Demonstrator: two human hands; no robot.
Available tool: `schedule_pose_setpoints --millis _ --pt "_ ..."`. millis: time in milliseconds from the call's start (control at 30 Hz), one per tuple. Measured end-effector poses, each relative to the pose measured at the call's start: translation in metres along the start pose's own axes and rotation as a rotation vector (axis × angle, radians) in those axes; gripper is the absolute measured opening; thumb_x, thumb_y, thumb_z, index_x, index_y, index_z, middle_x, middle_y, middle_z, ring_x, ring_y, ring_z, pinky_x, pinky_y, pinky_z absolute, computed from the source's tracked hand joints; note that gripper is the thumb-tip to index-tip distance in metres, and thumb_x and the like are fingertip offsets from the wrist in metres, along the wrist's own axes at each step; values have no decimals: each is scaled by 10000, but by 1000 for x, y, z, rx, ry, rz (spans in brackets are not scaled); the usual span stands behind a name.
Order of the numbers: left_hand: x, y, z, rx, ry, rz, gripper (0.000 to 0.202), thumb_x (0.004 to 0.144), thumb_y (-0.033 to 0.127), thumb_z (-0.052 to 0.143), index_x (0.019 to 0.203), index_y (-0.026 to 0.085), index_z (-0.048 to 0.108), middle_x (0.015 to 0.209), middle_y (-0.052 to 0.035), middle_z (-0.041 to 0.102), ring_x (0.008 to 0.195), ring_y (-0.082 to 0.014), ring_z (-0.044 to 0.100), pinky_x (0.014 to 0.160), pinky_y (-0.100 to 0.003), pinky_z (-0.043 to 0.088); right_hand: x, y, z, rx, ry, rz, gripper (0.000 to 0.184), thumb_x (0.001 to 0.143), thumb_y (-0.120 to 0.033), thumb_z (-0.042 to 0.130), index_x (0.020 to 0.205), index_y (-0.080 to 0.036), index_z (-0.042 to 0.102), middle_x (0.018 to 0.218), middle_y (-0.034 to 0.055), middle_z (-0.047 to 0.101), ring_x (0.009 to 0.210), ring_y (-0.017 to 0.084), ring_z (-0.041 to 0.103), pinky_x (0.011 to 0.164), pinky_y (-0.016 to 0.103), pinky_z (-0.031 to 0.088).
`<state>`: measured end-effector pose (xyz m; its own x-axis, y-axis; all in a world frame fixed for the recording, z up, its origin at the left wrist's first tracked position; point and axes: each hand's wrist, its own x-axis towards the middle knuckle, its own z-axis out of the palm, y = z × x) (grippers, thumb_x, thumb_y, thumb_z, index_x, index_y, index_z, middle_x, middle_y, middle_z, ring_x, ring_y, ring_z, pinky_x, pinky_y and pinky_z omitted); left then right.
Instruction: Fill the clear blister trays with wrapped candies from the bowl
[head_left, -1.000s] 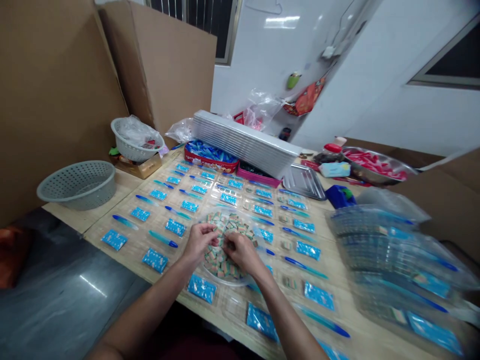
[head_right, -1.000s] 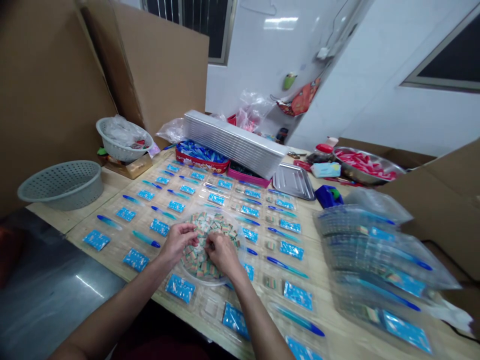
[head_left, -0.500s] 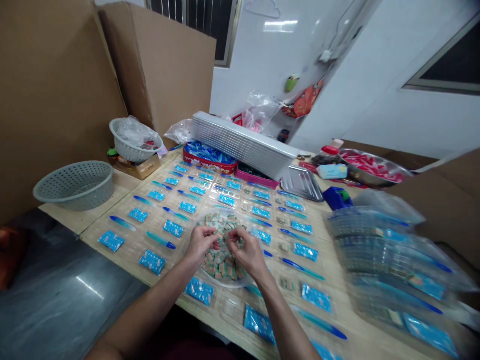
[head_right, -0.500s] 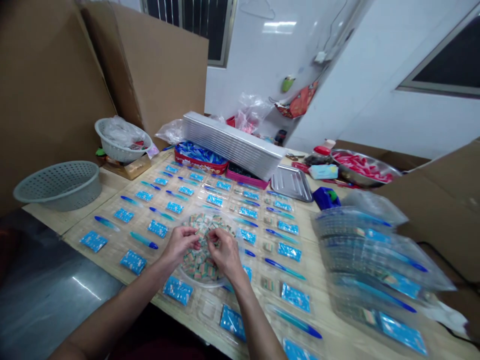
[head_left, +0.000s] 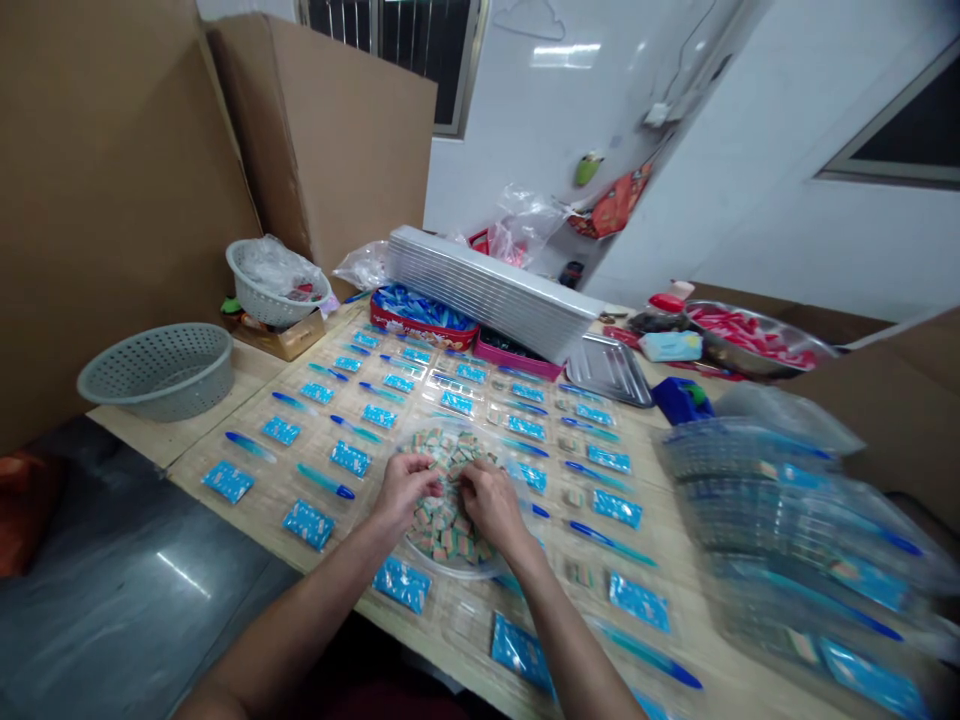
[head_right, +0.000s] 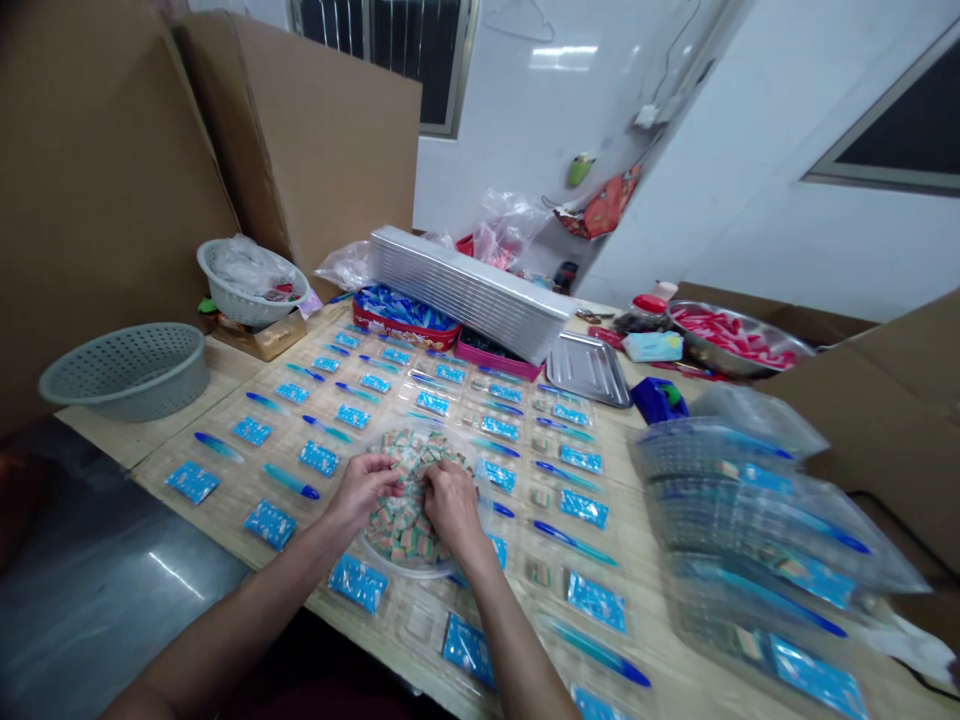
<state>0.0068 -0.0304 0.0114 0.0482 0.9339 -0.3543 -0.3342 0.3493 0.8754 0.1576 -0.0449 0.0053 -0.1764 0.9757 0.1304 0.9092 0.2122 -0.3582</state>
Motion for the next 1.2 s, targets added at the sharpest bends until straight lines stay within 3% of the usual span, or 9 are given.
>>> schedule_pose_setpoints --millis 133,233,333,467,600,700,800,967,1200 --pt "1 0 -1 -21 -1 -6 254 488 209 791 666 112 637 571 7 631 444 -116 589 490 -239 502 1 9 -6 287 14 20 153 758 -123 514 687 -178 638 697 22 624 673 162 551 631 251 375" --pt "-1 1 0 4 -14 -15 254 505 215 793 687 107 653 579 -4 641 451 -122 598 507 -246 510 3 12 -18 597 -51 6 133 751 -197 547 645 -175 623 592 -19 575 575 136 507 550 228 362" --pt "-4 1 3 25 -66 -30 241 534 241 789 687 110 657 589 -11 641 457 -126 601 517 -253 510 7 8 -29 714 -120 -52 129 721 -207 568 617 -172 636 534 -43 541 520 113 464 502 209 331" --pt "-8 1 5 11 -113 -35 257 582 331 768 650 120 638 555 -9 609 465 -132 592 530 -270 511 12 2 -29 594 -104 -32 126 671 -173 584 551 -170 623 454 -60 484 459 92 406 454 199 262" --pt "-7 -2 3 58 -201 17 254 527 275 792 657 103 659 554 -10 605 476 -108 559 495 -222 456 10 -2 -24 448 -59 8 96 701 -178 578 615 -176 622 543 -25 563 540 128 501 511 224 338" --pt "-6 -3 2 75 -192 -1 272 516 245 776 722 98 678 591 -23 629 481 -113 555 474 -218 435 3 -5 -27 384 14 -120 175 727 -177 586 892 -179 645 885 56 663 829 204 592 720 310 448" --pt "-7 -1 4 70 -180 -25 337 509 219 748 821 106 689 675 -39 661 532 -134 579 493 -239 465 -3 -8 -30 315 32 -332 442 741 -143 592 1176 -211 562 1221 105 586 1131 266 502 932 423 388" --pt "-11 2 10 74 -245 -23 286 509 167 681 786 98 690 623 -23 637 550 -130 572 485 -213 456 -5 -11 -28 185 -43 -355 482 738 -65 562 1196 -211 552 1094 95 650 1030 260 540 893 405 379" --pt "-13 3 11 33 -133 -88 332 473 116 657 801 134 608 555 28 613 486 -126 557 453 -225 472 -3 -9 -27 209 -67 -371 531 723 -30 536 1222 -210 545 1068 80 673 991 229 587 867 358 394"
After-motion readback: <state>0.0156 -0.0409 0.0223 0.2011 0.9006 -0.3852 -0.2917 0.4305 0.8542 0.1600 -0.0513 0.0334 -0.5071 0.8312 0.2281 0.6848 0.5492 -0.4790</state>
